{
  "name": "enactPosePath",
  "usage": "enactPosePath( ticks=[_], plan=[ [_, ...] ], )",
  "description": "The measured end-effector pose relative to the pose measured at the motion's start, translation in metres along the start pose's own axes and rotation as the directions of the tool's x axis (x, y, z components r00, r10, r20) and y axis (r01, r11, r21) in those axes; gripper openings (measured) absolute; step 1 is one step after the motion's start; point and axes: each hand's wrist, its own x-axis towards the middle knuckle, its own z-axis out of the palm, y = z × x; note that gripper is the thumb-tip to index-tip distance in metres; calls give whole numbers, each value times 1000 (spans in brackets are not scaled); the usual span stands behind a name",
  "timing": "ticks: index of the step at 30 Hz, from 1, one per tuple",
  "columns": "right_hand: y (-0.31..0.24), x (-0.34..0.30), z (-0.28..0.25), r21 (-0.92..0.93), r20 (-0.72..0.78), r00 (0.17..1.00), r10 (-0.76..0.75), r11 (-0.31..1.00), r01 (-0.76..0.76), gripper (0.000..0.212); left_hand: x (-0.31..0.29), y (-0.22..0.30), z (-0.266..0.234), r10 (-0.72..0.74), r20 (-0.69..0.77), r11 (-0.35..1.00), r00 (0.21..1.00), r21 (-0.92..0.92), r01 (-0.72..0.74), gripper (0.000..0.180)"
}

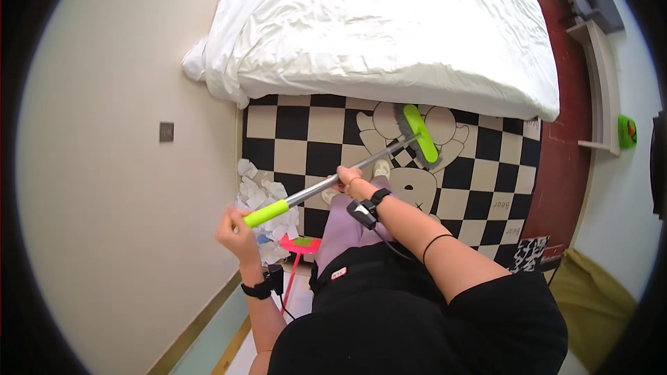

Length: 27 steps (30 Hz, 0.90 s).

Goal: Mopping the floor of a bedroom using a spray mop.

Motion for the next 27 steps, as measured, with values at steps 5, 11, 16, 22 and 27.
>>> enactPosePath(
  ticks=[5,11,16,22,27],
  plan=[
    [-37,19,-82,272,50,995,-90,960,74,21,10,81,52,161,343,984,925,15,-176,27],
    [-79,22,-133,526,-25,987,-161,837,150,14,18,179,82,597,507,619,621,201,-759,37],
    [-63,34,-122,641,7,997,-80,766,57,18,16,178,74,375,881,396,290,131,-909,35],
    [-42,48,-99,563,278,961,-17,813,-148,30,33,153,63,-70,990,741,121,133,-658,25],
    [-53,70,-115,507,221,972,-80,861,-44,21,34,153,86,36,994,711,104,47,-702,22]
  ],
)
